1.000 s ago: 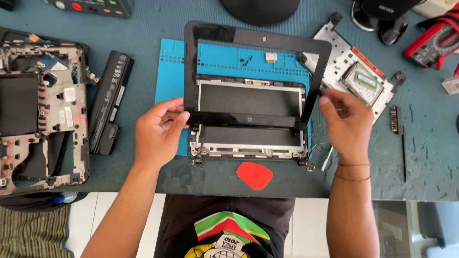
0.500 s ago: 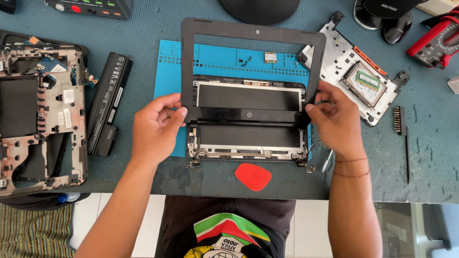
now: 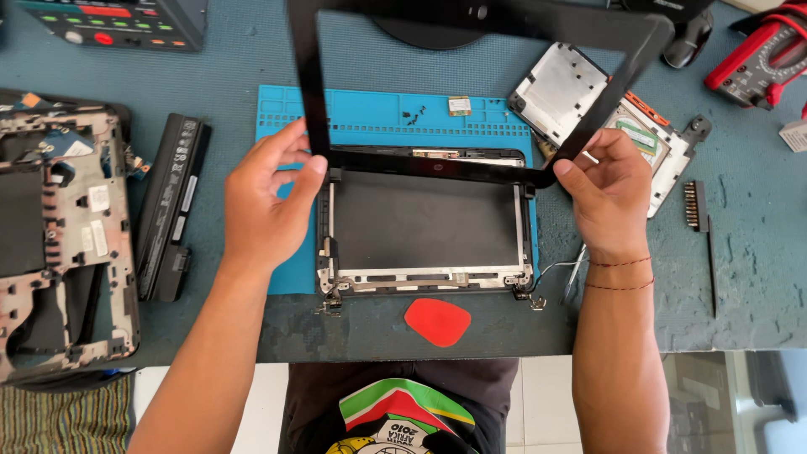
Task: The person uses a red plastic pry tool to separate the bezel from the laptop screen assembly. They carefully pry along the edges and lift the bezel off, revealing the internal components and cables.
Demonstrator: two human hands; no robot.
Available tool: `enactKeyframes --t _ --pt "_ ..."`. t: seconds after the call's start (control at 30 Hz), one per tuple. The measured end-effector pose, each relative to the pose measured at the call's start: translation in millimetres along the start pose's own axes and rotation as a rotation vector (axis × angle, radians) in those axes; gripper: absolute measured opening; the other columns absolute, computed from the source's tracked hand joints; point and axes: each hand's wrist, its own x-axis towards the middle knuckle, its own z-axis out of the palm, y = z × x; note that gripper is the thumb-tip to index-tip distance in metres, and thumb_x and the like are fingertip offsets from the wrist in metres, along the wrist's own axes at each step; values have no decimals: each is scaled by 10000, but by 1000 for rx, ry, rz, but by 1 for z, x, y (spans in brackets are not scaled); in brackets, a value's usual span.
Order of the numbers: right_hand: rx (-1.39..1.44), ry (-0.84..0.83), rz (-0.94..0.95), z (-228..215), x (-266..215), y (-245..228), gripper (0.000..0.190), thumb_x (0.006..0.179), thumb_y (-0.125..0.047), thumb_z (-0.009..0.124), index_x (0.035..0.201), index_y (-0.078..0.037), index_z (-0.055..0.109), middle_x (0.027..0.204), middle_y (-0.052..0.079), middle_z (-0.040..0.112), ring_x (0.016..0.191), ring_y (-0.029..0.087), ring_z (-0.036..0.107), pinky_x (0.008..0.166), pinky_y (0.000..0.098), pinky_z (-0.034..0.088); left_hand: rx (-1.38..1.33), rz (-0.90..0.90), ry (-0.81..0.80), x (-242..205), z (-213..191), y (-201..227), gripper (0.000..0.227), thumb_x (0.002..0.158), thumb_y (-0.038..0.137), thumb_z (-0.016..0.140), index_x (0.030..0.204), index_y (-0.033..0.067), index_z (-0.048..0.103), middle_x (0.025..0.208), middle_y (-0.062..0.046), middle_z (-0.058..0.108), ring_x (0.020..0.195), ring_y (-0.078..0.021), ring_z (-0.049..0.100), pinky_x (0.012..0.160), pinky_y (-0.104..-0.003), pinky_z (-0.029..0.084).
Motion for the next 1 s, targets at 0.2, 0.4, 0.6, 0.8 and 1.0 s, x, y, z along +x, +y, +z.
enactKeyframes --t 0.2,0.4,0.6,0.8,1.0 --pt "-23 -18 -24 13 -6 -3 333 850 81 668 1154 55 534 909 115 591 827 208 684 731 276 566 -77 6 5 -4 -6 -25 256 975 -25 553 1223 -42 611 956 -161 603 813 -197 627 685 -326 568" --pt "-12 -72 -44 4 -6 8 488 859 86 641 1316 73 469 823 109 569 769 167 656 691 242 528 -136 56 25 -9 -10 -38 293 964 -43 574 1249 -107 566 888 -210 609 746 -172 568 625 -301 519" --pt "223 -47 -4 14 -11 -12 483 842 2 642 1292 82 486 864 178 627 771 239 687 701 302 574 -120 108 8 -8 -8 -35 282 948 -51 588 1221 -119 575 920 -249 635 789 -235 612 674 -343 550" --pt "347 -29 103 -1 -10 21 274 836 54 627 1086 83 517 845 181 637 662 242 692 601 304 588 -137 98 24 -8 -8 -33 320 966 -38 547 1282 -84 527 1059 -261 626 913 -250 617 740 -349 545" --pt "231 -9 -63 10 -9 1 258 851 12 657 1052 61 503 846 142 608 654 174 663 566 230 538 -174 109 -34 -4 -8 -12 384 984 32 514 1358 -29 449 1264 -253 564 1057 -255 592 915 -388 511"
